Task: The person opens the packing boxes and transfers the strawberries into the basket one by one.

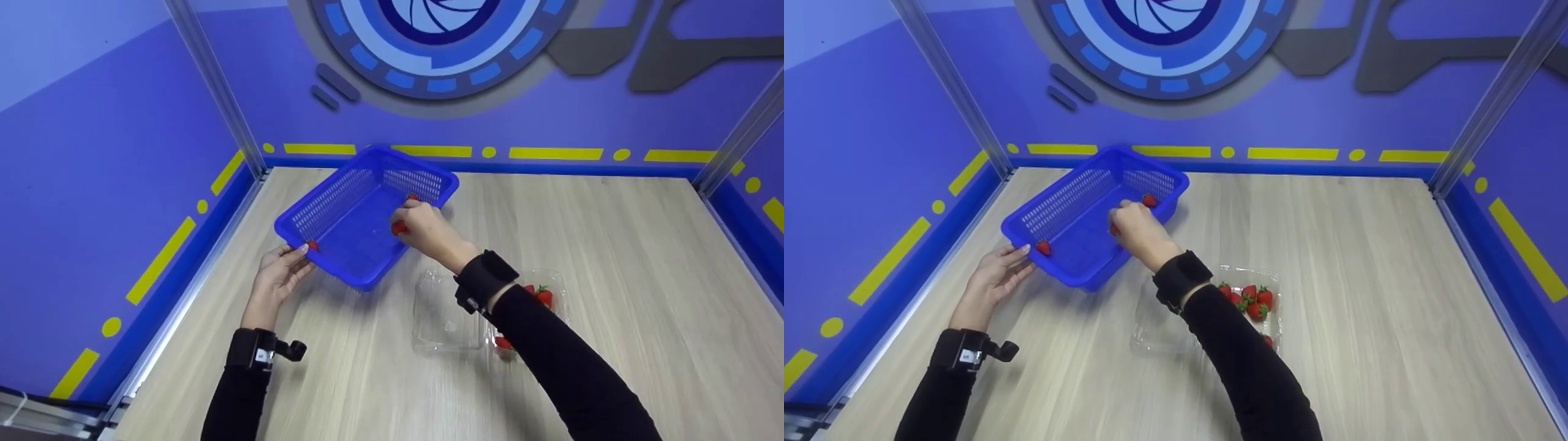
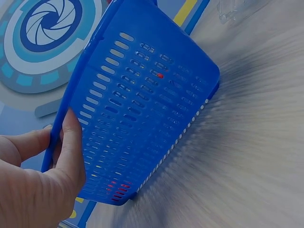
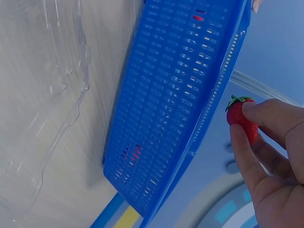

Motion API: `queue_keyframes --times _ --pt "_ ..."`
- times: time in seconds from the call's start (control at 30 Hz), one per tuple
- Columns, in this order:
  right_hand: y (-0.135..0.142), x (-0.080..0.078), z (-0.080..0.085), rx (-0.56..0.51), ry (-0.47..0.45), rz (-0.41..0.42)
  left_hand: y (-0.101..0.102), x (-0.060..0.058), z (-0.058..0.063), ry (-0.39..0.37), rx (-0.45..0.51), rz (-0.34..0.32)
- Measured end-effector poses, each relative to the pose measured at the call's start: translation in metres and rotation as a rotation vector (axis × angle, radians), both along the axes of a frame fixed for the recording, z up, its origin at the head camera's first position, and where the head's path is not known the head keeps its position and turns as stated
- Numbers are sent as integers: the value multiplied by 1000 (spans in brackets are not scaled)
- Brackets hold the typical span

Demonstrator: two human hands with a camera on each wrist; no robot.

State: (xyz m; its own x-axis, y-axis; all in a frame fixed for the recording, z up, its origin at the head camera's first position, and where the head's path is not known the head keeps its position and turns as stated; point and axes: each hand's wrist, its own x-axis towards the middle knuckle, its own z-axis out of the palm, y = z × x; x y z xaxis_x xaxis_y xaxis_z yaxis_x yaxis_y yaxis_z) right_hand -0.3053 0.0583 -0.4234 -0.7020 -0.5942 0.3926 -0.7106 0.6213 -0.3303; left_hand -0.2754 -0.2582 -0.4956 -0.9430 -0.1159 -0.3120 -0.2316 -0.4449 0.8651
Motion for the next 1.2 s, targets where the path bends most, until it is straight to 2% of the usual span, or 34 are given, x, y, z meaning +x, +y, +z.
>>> queue_keyframes --times 0.3,0.47,0.7,0.87,0.97,1.07,1.2 --pt "-5 3 -8 10 43 28 1 0 -1 -7 8 -7" --pt "-2 2 -6 3 69 32 1 0 -1 -4 4 -9" --pt "12 2 -1 23 39 9 -2 1 0 3 -11 -12" --pt "33 7 -2 64 26 33 -3 3 0 -4 -2 -3" --pt "52 17 -5 79 -1 53 -2 3 0 -7 3 -8" --pt "78 29 -11 107 -57 46 -1 3 1 -7 6 -9" --pt "114 50 -22 198 -164 -8 -2 3 3 -8 6 -15"
